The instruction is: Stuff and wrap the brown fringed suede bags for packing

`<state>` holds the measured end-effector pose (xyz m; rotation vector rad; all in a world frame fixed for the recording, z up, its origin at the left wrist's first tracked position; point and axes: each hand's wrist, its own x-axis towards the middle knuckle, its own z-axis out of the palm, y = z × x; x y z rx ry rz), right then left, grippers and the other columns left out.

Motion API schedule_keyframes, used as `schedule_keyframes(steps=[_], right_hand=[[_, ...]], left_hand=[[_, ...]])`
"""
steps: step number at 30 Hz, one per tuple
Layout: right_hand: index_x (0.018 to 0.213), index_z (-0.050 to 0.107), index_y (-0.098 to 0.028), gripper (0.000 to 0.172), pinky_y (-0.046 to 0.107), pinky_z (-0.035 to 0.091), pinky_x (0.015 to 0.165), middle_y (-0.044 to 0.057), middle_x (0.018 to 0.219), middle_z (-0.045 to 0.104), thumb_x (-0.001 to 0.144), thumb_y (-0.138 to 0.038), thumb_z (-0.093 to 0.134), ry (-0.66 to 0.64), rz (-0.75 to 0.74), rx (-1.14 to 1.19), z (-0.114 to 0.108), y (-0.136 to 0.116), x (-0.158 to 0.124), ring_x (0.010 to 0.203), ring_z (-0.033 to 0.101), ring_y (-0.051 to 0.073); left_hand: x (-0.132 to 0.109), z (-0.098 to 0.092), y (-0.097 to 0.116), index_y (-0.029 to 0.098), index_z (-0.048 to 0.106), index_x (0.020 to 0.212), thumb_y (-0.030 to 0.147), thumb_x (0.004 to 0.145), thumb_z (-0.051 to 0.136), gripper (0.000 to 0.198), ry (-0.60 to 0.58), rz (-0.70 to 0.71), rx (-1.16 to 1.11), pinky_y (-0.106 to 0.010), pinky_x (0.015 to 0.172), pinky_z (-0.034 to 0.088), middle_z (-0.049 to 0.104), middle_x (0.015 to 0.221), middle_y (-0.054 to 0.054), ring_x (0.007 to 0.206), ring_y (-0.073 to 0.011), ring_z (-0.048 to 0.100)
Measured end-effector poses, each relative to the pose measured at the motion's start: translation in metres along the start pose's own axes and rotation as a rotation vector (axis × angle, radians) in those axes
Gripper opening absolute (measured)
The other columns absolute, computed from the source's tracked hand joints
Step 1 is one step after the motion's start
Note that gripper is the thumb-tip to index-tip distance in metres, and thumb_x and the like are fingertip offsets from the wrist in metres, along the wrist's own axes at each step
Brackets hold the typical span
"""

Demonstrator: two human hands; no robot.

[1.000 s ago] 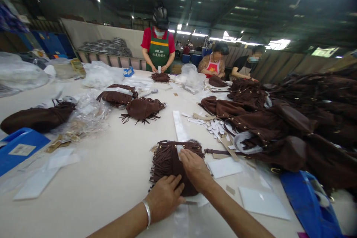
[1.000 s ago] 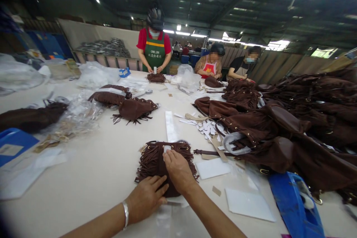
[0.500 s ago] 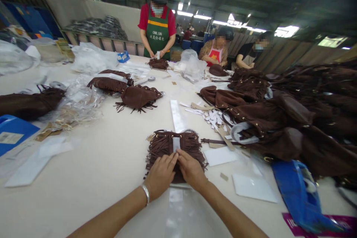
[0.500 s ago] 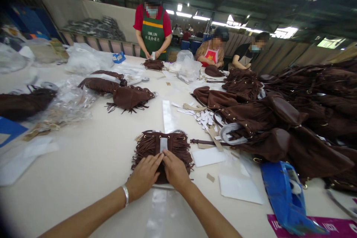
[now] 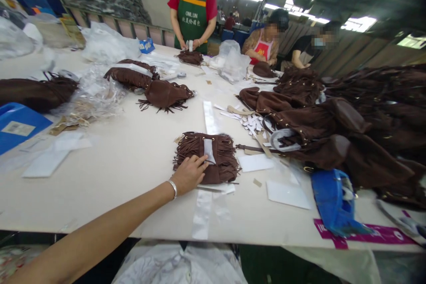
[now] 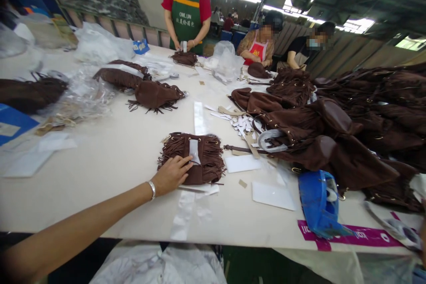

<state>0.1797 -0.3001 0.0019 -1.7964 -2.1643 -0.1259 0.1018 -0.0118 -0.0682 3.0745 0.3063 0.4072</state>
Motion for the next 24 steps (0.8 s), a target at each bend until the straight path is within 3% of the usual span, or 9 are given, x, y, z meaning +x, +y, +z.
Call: schedule_keyframes(steps=[2,4,7,8,11,14,19,22,24], right_hand=[[0.100,0.067,-0.032,0.025,0.031,0.055,0.064,0.005,0.091,0.071,0.096,-0.042,0.044,-0.031,0.076,0.024,0.017,-0.002,0.010,0.080,0.067,0.018],[0.100,0.065,-0.023,0.022,0.031,0.055,0.072,0.008,0.099,0.070,0.090,-0.041,0.058,-0.072,0.160,0.063,0.041,-0.005,0.020,0.089,0.066,0.020],[0.122,0.057,-0.015,0.057,0.043,0.047,0.094,0.018,0.131,0.057,0.078,-0.048,0.072,-0.050,0.140,0.002,0.087,-0.010,0.019,0.120,0.053,0.030],[0.127,0.054,-0.015,0.060,0.045,0.044,0.098,0.018,0.135,0.054,0.079,-0.045,0.072,-0.006,0.092,-0.055,0.102,-0.011,0.015,0.124,0.050,0.032],[0.122,0.058,-0.016,0.032,0.041,0.044,0.097,0.013,0.128,0.061,0.091,-0.026,0.057,0.150,-0.003,-0.165,0.133,-0.011,0.000,0.121,0.053,0.027],[0.108,0.064,-0.018,0.027,0.036,0.047,0.091,0.010,0.114,0.069,0.097,-0.015,0.039,0.248,0.002,-0.117,0.135,-0.008,-0.006,0.109,0.061,0.022],[0.101,0.062,-0.017,0.023,0.035,0.052,0.085,0.008,0.100,0.071,0.095,-0.011,0.041,0.239,0.110,0.032,0.106,-0.005,0.005,0.097,0.065,0.020],[0.106,0.058,-0.016,0.016,0.039,0.052,0.090,0.015,0.118,0.064,0.095,-0.022,0.049,0.186,0.184,0.098,0.096,-0.006,0.011,0.111,0.060,0.024],[0.118,0.054,-0.012,0.034,0.046,0.049,0.096,0.020,0.135,0.053,0.093,-0.036,0.054,0.110,0.178,0.091,0.096,-0.006,0.012,0.126,0.050,0.030]], left_hand=[[0.000,0.000,0.000,0.019,0.053,0.128,0.028,0.092,0.051,0.037,0.005,0.005,0.014,-0.040,0.083,0.040,0.045,0.143,-0.010,0.106,-0.0258,0.046],[-0.001,-0.001,0.000,0.019,0.054,0.127,0.028,0.092,0.051,0.036,0.007,0.009,0.030,-0.040,0.083,0.040,0.046,0.142,-0.010,0.105,-0.0262,0.046],[-0.002,-0.002,0.001,0.020,0.053,0.127,0.029,0.091,0.050,0.037,0.010,0.012,0.054,-0.040,0.083,0.040,0.045,0.143,-0.010,0.106,-0.0261,0.046],[-0.002,-0.003,0.001,0.020,0.053,0.127,0.029,0.091,0.051,0.037,0.011,0.013,0.062,-0.040,0.083,0.040,0.045,0.143,-0.010,0.106,-0.0261,0.046],[-0.004,-0.006,0.002,0.020,0.053,0.127,0.031,0.092,0.050,0.036,0.013,0.022,0.083,-0.039,0.084,0.039,0.044,0.144,-0.009,0.107,-0.0257,0.046],[-0.005,-0.009,0.001,0.019,0.054,0.125,0.030,0.093,0.048,0.035,0.013,0.042,0.097,-0.038,0.082,0.038,0.040,0.147,-0.009,0.106,-0.0246,0.047],[-0.003,-0.010,0.000,0.017,0.056,0.123,0.027,0.093,0.045,0.033,0.000,0.056,0.096,-0.039,0.079,0.038,0.035,0.152,-0.009,0.102,-0.0244,0.048],[-0.002,-0.010,-0.001,0.017,0.057,0.120,0.027,0.093,0.044,0.031,-0.016,0.057,0.083,-0.040,0.080,0.038,0.036,0.151,-0.008,0.102,-0.0248,0.047],[-0.002,-0.011,-0.001,0.017,0.059,0.116,0.026,0.093,0.045,0.028,-0.027,0.058,0.074,-0.040,0.081,0.037,0.037,0.151,-0.008,0.102,-0.0248,0.047]])
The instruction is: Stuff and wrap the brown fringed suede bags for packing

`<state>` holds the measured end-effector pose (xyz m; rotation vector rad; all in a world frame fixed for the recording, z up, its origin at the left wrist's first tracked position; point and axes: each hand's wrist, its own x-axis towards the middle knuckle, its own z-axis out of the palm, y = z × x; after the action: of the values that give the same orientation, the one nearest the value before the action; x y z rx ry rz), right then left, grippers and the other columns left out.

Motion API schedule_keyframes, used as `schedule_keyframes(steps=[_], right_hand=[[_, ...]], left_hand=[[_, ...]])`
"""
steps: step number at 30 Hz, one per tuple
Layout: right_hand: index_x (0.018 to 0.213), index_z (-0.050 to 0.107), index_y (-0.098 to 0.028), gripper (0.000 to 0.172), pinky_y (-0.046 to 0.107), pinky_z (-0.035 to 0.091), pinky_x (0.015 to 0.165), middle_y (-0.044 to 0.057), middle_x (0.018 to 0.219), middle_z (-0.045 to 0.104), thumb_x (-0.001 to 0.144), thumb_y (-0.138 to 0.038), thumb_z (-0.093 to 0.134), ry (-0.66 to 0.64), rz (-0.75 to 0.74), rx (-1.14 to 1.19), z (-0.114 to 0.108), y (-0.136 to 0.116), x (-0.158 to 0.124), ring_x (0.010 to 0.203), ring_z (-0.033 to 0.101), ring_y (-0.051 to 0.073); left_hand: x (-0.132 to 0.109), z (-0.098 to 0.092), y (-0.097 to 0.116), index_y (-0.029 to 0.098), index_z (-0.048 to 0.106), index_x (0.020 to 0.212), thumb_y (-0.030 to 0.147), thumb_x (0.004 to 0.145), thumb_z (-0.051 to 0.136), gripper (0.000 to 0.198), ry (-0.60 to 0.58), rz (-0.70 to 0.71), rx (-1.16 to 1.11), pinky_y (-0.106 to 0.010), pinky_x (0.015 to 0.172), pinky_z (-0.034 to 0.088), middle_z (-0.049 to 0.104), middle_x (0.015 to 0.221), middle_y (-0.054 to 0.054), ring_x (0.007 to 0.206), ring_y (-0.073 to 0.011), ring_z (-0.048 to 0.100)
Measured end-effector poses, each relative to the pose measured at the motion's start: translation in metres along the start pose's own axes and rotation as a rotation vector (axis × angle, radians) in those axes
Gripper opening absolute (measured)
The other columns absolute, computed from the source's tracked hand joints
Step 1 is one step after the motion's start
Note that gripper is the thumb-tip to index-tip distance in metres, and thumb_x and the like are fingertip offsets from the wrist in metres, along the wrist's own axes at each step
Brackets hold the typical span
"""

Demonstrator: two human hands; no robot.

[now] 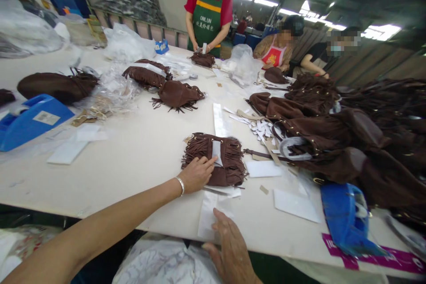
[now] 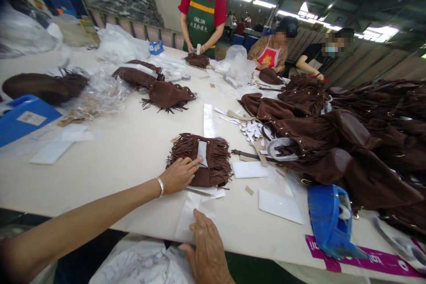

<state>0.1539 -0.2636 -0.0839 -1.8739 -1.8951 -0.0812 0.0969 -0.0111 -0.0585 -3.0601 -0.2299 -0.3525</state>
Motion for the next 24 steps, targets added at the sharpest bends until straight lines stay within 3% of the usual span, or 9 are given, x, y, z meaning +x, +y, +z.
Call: schedule_keyframes(steps=[3,8,10,14,18,24], right_hand=[[0.132,0.048,-0.010,0.052,0.049,0.046,0.100,0.020,0.143,0.046,0.090,-0.038,0.057,-0.079,-0.059,-0.097,0.010,0.000,-0.001,0.134,0.040,0.033],[0.111,0.064,-0.016,0.021,0.043,0.045,0.098,0.009,0.122,0.066,0.095,-0.024,0.052,0.094,-0.139,-0.131,0.031,-0.002,-0.008,0.117,0.058,0.026],[0.100,0.066,-0.018,0.017,0.041,0.046,0.095,0.007,0.115,0.069,0.096,-0.023,0.050,0.159,-0.123,-0.077,0.032,-0.005,-0.008,0.109,0.062,0.024],[0.091,0.063,-0.020,0.020,0.035,0.052,0.082,0.005,0.097,0.072,0.098,-0.021,0.045,0.128,0.042,0.146,0.017,-0.008,0.001,0.094,0.065,0.020],[0.095,0.061,-0.021,0.013,0.031,0.053,0.072,0.004,0.088,0.068,0.097,-0.025,0.049,0.043,0.162,0.267,0.000,-0.005,0.011,0.083,0.064,0.018],[0.108,0.059,-0.023,0.017,0.030,0.054,0.078,0.003,0.094,0.068,0.096,-0.017,0.048,0.090,0.263,0.315,-0.009,-0.001,0.014,0.088,0.065,0.017]], left_hand=[[0.000,-0.001,-0.001,0.016,0.060,0.111,0.026,0.093,0.044,0.026,-0.013,-0.002,-0.010,-0.040,0.082,0.037,0.037,0.150,-0.009,0.102,-0.0250,0.047],[0.000,-0.002,-0.001,0.016,0.059,0.111,0.026,0.093,0.044,0.026,-0.020,0.001,-0.016,-0.041,0.081,0.037,0.037,0.150,-0.010,0.102,-0.0254,0.047],[-0.001,-0.003,-0.001,0.015,0.059,0.111,0.026,0.093,0.044,0.026,-0.022,0.002,-0.017,-0.041,0.081,0.037,0.038,0.150,-0.010,0.101,-0.0255,0.048],[-0.001,-0.003,-0.001,0.015,0.058,0.115,0.025,0.093,0.043,0.028,-0.029,0.003,-0.021,-0.041,0.081,0.036,0.037,0.150,-0.011,0.102,-0.0255,0.047],[-0.002,-0.004,-0.001,0.015,0.057,0.115,0.025,0.094,0.042,0.028,-0.040,-0.001,-0.029,-0.040,0.081,0.036,0.037,0.150,-0.010,0.102,-0.0250,0.047],[-0.002,-0.004,-0.001,0.015,0.055,0.121,0.026,0.094,0.041,0.032,-0.057,-0.016,-0.040,-0.041,0.084,0.036,0.035,0.152,-0.009,0.104,-0.0247,0.046]])
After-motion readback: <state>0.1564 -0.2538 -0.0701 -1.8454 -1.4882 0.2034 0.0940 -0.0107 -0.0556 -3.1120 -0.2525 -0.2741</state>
